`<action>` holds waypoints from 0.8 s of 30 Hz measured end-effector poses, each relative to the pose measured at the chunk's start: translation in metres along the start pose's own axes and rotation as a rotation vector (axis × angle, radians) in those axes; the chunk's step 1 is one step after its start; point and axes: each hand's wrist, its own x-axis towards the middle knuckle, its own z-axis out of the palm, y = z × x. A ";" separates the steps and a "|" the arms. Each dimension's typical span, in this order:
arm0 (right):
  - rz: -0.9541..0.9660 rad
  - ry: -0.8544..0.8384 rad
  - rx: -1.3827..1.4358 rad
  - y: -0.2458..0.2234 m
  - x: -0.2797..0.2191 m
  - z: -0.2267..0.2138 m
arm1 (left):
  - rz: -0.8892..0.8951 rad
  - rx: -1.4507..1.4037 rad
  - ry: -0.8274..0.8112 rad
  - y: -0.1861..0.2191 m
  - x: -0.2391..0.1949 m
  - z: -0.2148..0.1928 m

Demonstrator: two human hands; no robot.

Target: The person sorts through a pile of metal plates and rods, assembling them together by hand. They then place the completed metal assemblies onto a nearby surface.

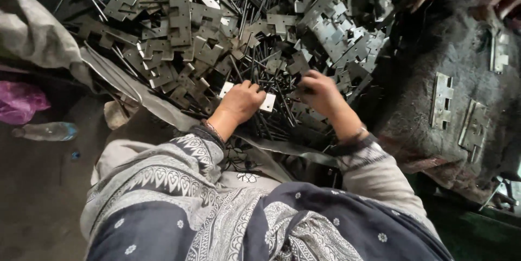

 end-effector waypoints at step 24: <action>-0.014 0.126 0.118 -0.107 -0.086 0.047 | -0.914 -2.024 0.266 0.102 0.006 0.026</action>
